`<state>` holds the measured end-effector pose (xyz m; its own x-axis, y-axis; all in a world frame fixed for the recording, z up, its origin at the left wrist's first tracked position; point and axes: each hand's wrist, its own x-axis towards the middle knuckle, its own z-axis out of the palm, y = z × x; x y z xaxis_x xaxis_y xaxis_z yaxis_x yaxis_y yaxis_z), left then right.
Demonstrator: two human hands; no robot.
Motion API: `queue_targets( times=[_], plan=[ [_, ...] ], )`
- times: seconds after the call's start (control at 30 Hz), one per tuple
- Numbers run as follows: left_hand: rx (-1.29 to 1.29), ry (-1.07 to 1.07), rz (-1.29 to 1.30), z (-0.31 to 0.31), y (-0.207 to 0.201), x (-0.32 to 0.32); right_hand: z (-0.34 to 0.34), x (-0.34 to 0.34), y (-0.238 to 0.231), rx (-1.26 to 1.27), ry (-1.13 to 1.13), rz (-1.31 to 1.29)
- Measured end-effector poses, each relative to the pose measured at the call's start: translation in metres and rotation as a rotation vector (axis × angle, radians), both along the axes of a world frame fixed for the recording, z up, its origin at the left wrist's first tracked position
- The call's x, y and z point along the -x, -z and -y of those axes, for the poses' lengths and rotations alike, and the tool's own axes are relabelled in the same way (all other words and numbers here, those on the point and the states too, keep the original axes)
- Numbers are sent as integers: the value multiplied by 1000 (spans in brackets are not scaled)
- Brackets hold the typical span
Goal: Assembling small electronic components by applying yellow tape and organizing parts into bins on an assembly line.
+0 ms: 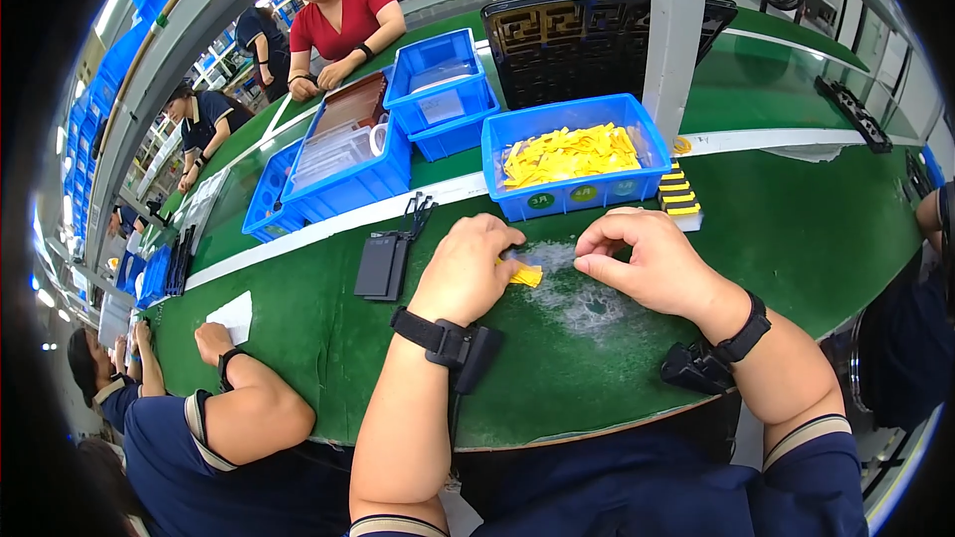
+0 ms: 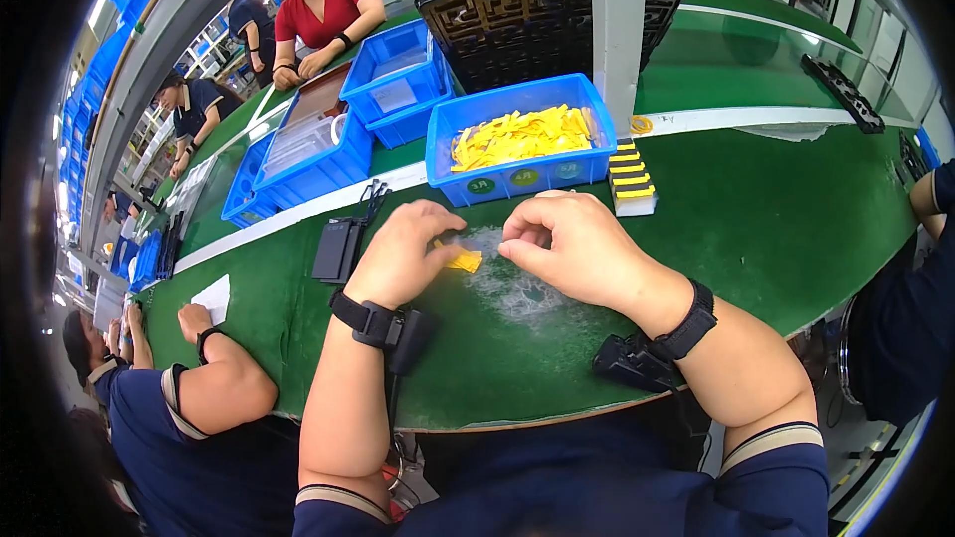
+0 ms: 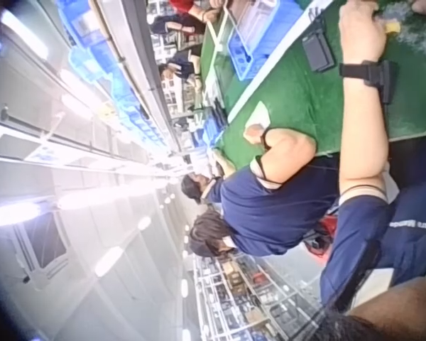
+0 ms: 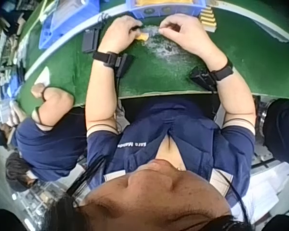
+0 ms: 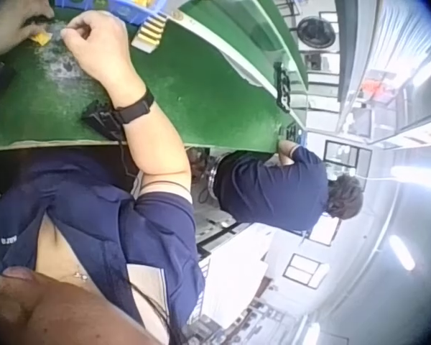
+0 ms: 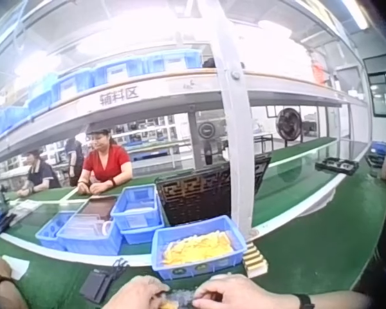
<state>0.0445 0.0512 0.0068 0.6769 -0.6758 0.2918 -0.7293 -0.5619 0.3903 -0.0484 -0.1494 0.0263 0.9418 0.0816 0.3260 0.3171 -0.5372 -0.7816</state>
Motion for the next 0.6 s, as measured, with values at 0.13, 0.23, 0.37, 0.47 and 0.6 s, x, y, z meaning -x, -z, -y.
queue_targets(
  times=[0.13, 0.23, 0.37, 0.47, 0.6],
  plan=[
    [-52, 129, -9, 1, -2, -1, 0, 2, -1, 47, -20, 0],
    [-119, 120, -11, 3, -8, 0, 0, 2, 0, 68, -27, 2],
    [-216, 92, -66, 3, -11, -1, 0, 3, 0, 106, -41, 32],
    [-209, 82, -62, 1, -8, -2, 0, 3, 2, 110, -41, 42],
    [-270, 39, -48, 7, -13, 4, 0, 3, 2, 123, -42, 71]
  ],
)
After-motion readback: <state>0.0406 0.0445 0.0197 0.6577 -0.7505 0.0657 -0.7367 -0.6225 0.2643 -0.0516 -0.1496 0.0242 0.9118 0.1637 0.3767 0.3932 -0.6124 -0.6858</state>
